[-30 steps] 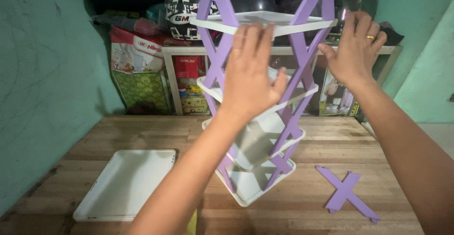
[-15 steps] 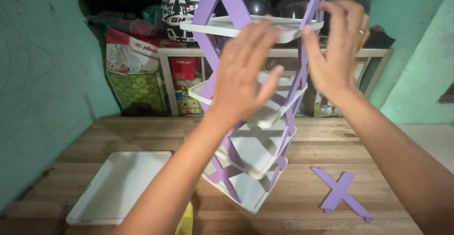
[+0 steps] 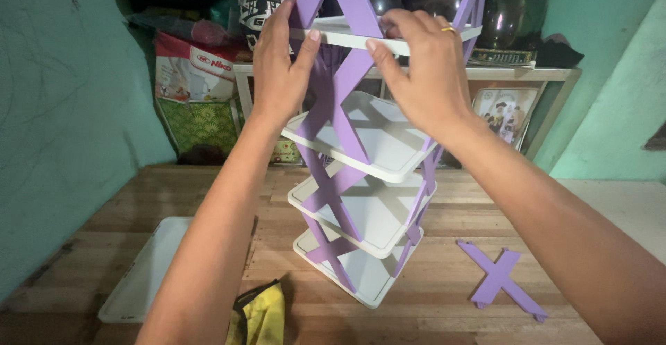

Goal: The person assembles a multi-tier plastic shoe rack by inserting purple X-shaped connectors between white trays. They align and press each connector into place, then add a top tray to complete the structure.

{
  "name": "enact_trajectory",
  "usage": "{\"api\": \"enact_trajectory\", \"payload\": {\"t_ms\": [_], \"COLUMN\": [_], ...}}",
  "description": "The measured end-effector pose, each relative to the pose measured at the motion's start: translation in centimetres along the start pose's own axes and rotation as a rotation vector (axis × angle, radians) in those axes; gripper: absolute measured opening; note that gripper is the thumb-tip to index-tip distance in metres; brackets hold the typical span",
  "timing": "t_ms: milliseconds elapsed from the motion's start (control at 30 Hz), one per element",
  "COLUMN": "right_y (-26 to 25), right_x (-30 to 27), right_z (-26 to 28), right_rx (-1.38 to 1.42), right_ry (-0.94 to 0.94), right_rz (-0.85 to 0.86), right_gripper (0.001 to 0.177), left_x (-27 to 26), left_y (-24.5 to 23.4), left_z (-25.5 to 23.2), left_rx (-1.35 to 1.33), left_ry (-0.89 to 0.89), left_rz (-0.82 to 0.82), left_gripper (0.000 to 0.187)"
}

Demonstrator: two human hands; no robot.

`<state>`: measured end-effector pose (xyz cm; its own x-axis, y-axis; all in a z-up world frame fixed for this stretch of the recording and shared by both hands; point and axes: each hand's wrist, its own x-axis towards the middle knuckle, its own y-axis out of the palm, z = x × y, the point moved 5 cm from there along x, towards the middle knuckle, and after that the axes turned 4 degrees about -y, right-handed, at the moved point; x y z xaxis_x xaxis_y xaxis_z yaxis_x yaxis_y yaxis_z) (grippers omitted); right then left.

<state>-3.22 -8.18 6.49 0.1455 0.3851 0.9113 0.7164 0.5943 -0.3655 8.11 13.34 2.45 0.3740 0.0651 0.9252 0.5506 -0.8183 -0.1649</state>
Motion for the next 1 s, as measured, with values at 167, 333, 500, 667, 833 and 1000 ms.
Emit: {"api": "enact_trajectory", "payload": {"t_ms": [167, 333, 500, 667, 833, 1000], "right_y": [-0.2, -1.0, -2.5, -3.3, -3.0, -2.6], "right_x": [-0.4, -1.5, -3.5, -5.2, -6.2, -7.1], "right_z": [-1.3, -4.1, -7.2, -11.0, -14.9, -17.4], "right_rx": [0.039, 0.070, -0.133, -0.119, -0.082, 0.012], "right_ry": [-0.047, -0.035, -0.100, -0.034, 0.051, 0.143], "right_rz": [-0.013, 0.013, -0.040, -0.076, -0.130, -0.194], "right_gripper": [0.022, 0.020, 0.015, 0.015, 0.012, 0.020], "left_x": [-0.8, -1.6, -2.2, -2.1, -2.3, -2.7], "left_y": [-0.7, -1.6, -1.9, -1.0, -0.3, 1.3], "left_z": [-0.9, -3.3, -6.9, -9.9, -12.0, -13.3], "left_rx": [0.065, 0.224, 0.239, 0.267, 0.243, 0.240], "left_ry": [0.045, 0.135, 0.280, 0.339, 0.372, 0.361], "left_rz": [-0.003, -0.020, -0.036, -0.003, -0.013, 0.063], "left_gripper": [0.080, 0.086, 0.085, 0.080, 0.076, 0.075]}}
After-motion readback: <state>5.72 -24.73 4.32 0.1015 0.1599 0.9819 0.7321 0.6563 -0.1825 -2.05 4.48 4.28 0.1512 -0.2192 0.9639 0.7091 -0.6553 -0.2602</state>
